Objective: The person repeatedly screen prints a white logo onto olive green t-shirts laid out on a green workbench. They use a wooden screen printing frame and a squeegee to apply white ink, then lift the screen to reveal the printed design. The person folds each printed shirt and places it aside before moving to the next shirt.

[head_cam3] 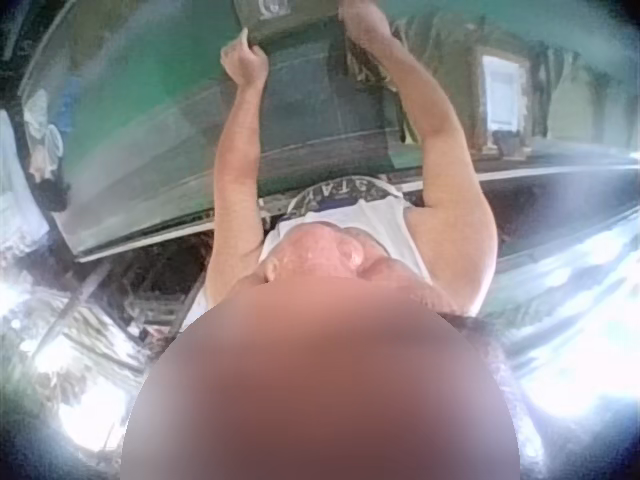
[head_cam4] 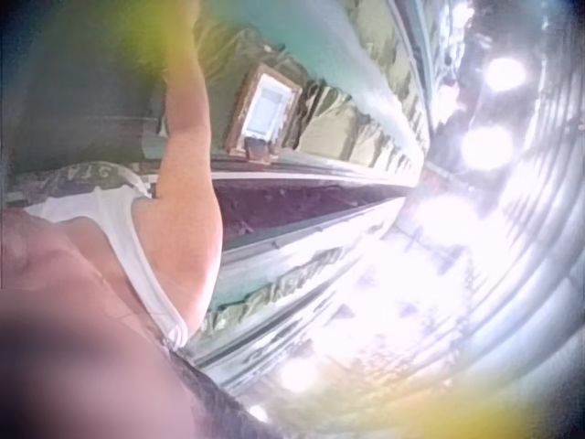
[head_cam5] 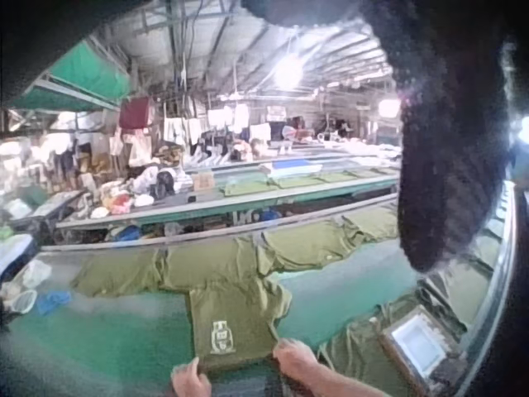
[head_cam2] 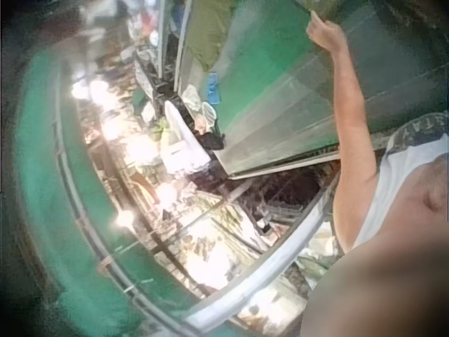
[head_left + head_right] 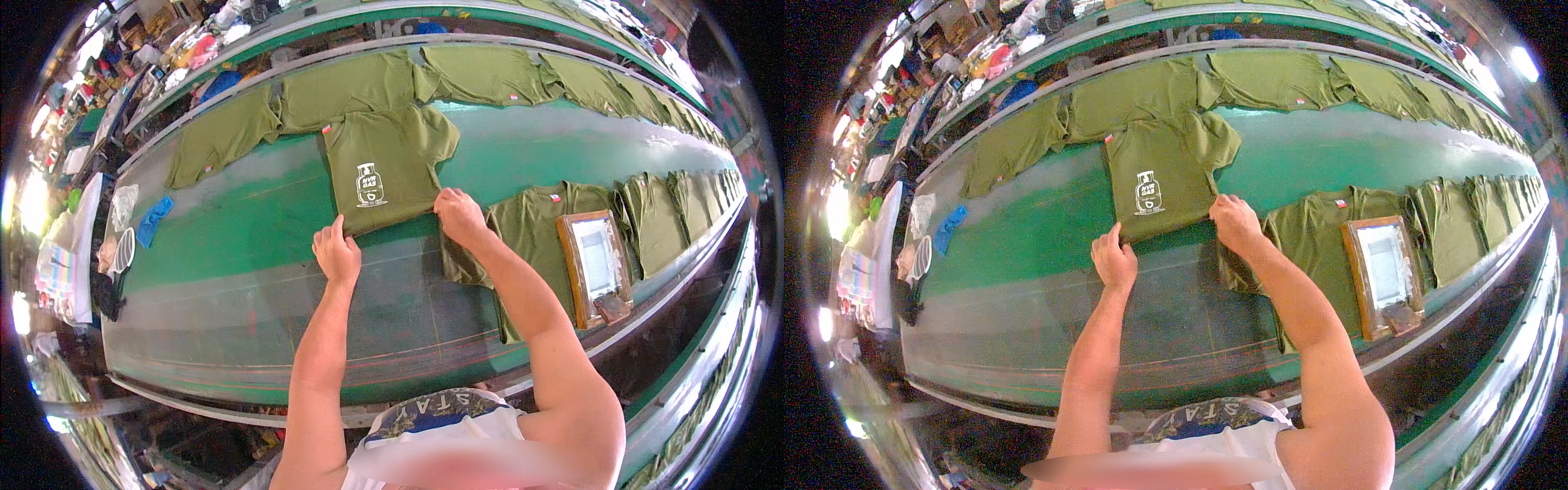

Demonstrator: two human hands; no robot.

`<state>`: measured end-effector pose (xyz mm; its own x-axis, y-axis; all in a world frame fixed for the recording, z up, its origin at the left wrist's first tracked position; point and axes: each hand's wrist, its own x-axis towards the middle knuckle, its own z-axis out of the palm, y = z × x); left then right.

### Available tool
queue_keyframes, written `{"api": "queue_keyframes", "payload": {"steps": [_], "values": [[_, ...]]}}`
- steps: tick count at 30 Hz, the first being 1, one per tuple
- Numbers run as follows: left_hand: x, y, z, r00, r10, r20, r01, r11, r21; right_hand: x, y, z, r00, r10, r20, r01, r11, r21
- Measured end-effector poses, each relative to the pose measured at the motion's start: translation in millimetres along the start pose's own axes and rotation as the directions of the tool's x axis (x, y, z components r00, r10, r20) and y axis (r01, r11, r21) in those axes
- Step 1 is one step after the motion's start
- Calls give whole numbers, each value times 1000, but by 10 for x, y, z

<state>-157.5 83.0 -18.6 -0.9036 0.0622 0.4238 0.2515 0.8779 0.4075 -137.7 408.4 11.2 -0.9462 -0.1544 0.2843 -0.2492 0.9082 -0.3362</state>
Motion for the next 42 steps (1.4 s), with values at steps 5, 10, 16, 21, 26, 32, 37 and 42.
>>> {"api": "queue_keyframes", "payload": {"steps": [5, 10, 16, 21, 26, 32, 37, 42], "values": [[-333, 37, -129, 1000, -9, -28, 9, 1000, 15, -752, -544, -349, 983, -164, -79, 166, 986, 10], [-548, -66, -195, 997, 58, -51, -60, 997, -37, -1891, -1056, -721, 959, -271, -82, 280, 953, 118], [-511, -213, -162, 995, -53, -85, 39, 985, -165, -3012, -1351, -1127, 988, -123, -94, 134, 983, 126], [-676, 312, -279, 986, 91, -140, -131, 941, -313, -3547, -1296, -1538, 985, -1, -170, 21, 993, 120], [-948, 1341, -503, 945, 278, -170, -325, 841, -432, -3733, -952, -1907, 971, 57, -232, -22, 989, 148], [-1293, 2688, -309, 937, 336, -99, -324, 726, -606, -4079, -3, -2535, 946, 43, -322, -1, 992, 129], [-1732, 3698, 373, 974, 122, 193, 67, 654, -753, -4532, 1130, -2985, 954, 88, -286, -42, 986, 163], [-2073, 4518, 1000, 900, -111, 421, 418, 494, -763, -4726, 1855, -3144, 993, 64, -104, -46, 985, 169]]}}
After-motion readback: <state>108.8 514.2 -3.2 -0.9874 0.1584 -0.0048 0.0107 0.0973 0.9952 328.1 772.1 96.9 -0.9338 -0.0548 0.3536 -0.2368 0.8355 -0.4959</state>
